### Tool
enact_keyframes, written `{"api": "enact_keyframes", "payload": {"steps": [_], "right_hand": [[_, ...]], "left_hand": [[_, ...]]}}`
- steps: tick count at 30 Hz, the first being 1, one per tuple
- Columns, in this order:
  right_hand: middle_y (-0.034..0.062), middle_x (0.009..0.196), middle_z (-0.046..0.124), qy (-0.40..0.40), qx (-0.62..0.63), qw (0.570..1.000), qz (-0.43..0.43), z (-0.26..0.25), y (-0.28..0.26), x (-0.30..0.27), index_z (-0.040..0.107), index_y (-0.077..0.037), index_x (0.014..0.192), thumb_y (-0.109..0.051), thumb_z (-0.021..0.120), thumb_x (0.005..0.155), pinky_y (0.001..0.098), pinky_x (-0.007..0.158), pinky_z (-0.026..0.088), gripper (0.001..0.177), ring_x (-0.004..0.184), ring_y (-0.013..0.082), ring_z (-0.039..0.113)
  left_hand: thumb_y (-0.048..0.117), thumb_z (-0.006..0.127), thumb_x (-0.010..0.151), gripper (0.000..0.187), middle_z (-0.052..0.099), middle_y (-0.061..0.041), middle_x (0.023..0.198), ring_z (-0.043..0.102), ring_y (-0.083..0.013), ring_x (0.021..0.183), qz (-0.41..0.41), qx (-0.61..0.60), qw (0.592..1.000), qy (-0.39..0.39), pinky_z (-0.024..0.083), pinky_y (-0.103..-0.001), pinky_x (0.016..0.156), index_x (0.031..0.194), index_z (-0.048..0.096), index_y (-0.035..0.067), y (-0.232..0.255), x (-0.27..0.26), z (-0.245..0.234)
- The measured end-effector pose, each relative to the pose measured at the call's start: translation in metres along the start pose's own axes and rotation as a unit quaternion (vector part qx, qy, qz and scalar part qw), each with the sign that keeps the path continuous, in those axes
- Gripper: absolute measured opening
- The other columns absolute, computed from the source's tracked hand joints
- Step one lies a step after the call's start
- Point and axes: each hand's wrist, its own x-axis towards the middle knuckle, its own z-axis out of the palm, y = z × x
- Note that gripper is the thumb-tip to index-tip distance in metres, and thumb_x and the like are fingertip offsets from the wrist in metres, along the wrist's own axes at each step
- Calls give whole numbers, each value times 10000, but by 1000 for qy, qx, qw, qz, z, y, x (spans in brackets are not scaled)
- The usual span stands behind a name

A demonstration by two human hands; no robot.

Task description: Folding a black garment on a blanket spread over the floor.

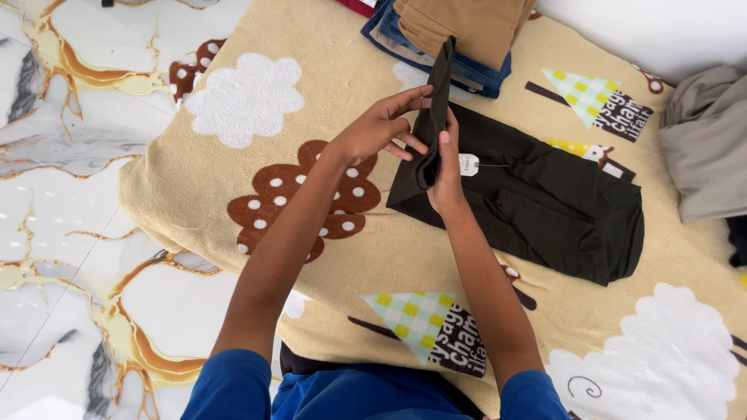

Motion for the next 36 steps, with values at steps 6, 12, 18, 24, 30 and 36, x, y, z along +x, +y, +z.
{"api": "enact_keyframes", "payload": {"steps": [6, 12, 18, 24, 30, 36], "right_hand": [[107, 1234, 622, -17, 226, 974, 9, -27, -23, -20, 528, -20, 1407, -483, 568, 1150, 353, 936, 522, 531, 962, 167, 600], [109, 1140, 683, 106, 210, 964, 128, -53, -37, -36, 630, -19, 1270, -380, 558, 1000, 357, 858, 554, 457, 974, 204, 660], [115, 1081, 707, 125, 243, 943, 191, -76, -27, -53, 657, -2, 1205, -332, 526, 960, 371, 855, 566, 431, 932, 224, 668], [120, 1074, 709, 199, 212, 934, 208, -86, -20, -63, 654, 5, 1192, -316, 521, 952, 368, 852, 570, 422, 940, 227, 680], [131, 1054, 705, 166, 261, 932, 188, -101, -16, -70, 651, 12, 1176, -309, 526, 947, 388, 809, 580, 413, 896, 245, 679], [143, 1005, 701, 165, 233, 942, 177, -96, -35, -76, 654, 8, 1157, -301, 524, 939, 402, 782, 583, 400, 846, 260, 668]], "left_hand": [[-104, 427, 906, 780, 352, -211, 1646, 811, -225, 873, 11, 38, 999, -15, 652, -327, 780, 1619, 280, 176, -12, 14, 37], [-75, 455, 900, 778, 343, -230, 1637, 807, -209, 788, -22, 87, 996, -27, 695, -311, 698, 1610, 254, 172, -16, 28, 66], [-37, 476, 918, 729, 402, -251, 1600, 801, -205, 732, -17, 160, 986, -32, 676, -301, 654, 1599, 282, 134, -29, 35, 82], [-35, 487, 913, 715, 415, -236, 1615, 789, -193, 697, 7, 175, 984, -33, 652, -292, 626, 1590, 292, 92, -43, 32, 91], [-33, 490, 909, 723, 731, -183, 1179, 770, -168, 662, -4, 189, 981, -37, 628, -291, 620, 1595, 306, 98, -40, 31, 110], [-10, 503, 915, 717, 694, -119, 753, 746, -157, 624, -2, 208, 978, -32, 599, -307, 628, 1599, 328, 115, -41, 28, 126]]}}
